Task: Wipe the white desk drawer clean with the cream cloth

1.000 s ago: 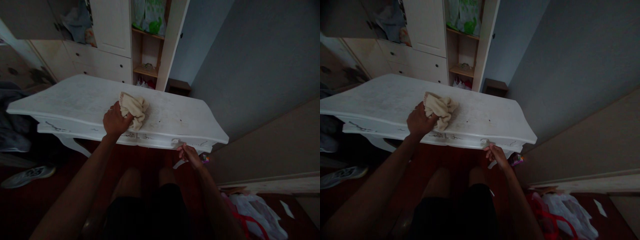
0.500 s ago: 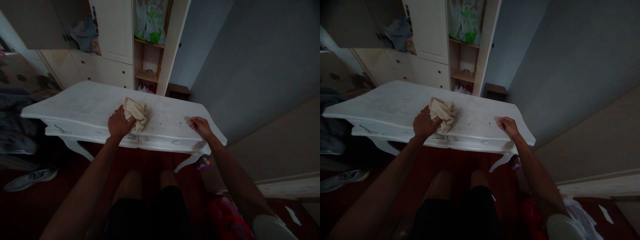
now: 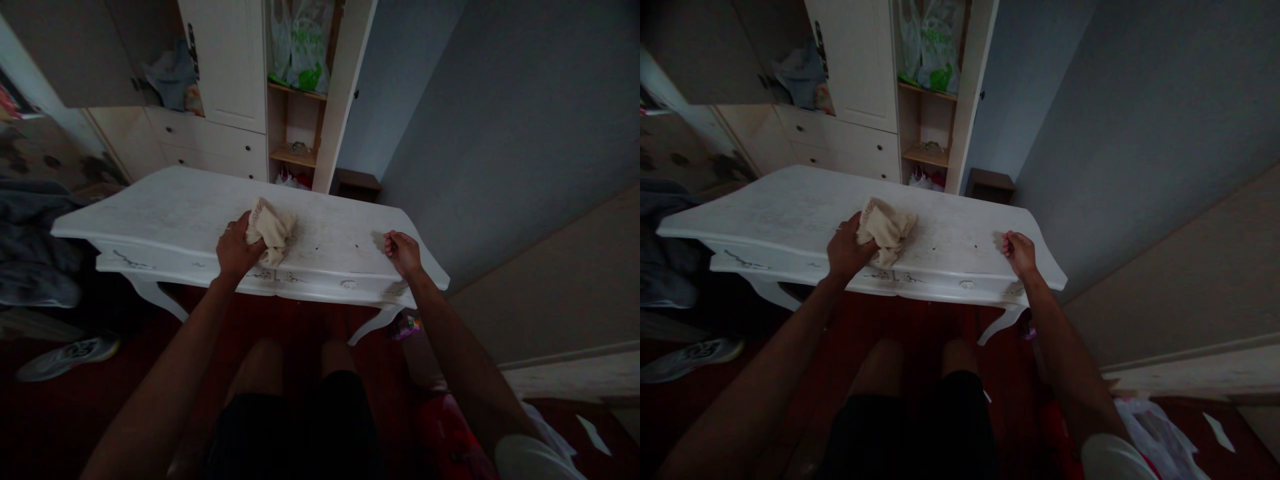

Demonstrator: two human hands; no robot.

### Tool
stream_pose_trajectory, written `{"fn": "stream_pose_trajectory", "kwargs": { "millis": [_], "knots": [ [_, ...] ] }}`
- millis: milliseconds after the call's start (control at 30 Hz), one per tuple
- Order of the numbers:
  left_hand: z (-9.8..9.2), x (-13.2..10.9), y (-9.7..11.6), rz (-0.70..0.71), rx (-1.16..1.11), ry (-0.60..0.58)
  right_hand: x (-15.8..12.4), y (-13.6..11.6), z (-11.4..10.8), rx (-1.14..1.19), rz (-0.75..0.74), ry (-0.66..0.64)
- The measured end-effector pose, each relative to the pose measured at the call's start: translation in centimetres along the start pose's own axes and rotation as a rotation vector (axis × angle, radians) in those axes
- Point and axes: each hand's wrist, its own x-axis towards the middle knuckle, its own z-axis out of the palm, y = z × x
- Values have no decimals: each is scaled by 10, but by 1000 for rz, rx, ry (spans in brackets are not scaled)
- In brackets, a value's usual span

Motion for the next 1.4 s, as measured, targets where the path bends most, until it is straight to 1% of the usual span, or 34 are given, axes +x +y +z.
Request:
{"fn": "stream_pose_trajectory", "kwargs": {
  "millis": [67, 100, 200, 233, 300, 367, 400, 467, 600, 700, 800, 900, 1000, 1100, 1233, 1333, 1400],
  "knots": [
    [-4, -17, 2, 10, -71, 47, 1, 0, -1, 16, 1, 3],
    [-6, -29, 3, 24, -113, 69, 1, 0, -1, 23, 1, 1],
    [-5, -79, 3, 89, -235, 69, 1, 1, -2, 39, -3, -8],
    [-2, -99, 3, 94, -262, 52, 2, 2, -2, 42, -4, -12],
    [10, -135, 1, 88, -274, -61, 2, 2, -3, 40, -4, -17],
    [25, -160, 3, 39, -244, -170, 2, 2, -2, 31, -2, -16],
    [33, -167, 5, 12, -224, -207, 2, 2, -2, 28, -1, -13],
    [47, -169, 14, -29, -196, -219, 2, 2, -2, 27, 1, -8],
    [63, -149, 44, -82, -189, -131, 2, 2, -1, 40, 0, -7],
    [73, -139, 68, -152, -135, -99, 3, 2, -1, 50, -4, -5],
    [86, -144, 90, -177, -100, -110, 4, 4, -2, 49, -7, -3],
    [99, -156, 112, -167, -103, -161, 4, 4, -2, 46, -20, -6],
    [107, -164, 130, -139, -110, -191, 4, 3, -2, 50, -18, -12],
    [106, -165, 137, -88, -105, -221, 3, 2, -2, 52, -11, -13],
    [91, -163, 134, -11, -133, -329, 3, 2, -2, 55, -16, -15],
    [81, -168, 138, -4, -296, -413, 3, 2, -2, 54, -16, -12],
    [81, -173, 147, 9, -420, -461, 3, 2, -2, 51, -17, -9]
  ]
}}
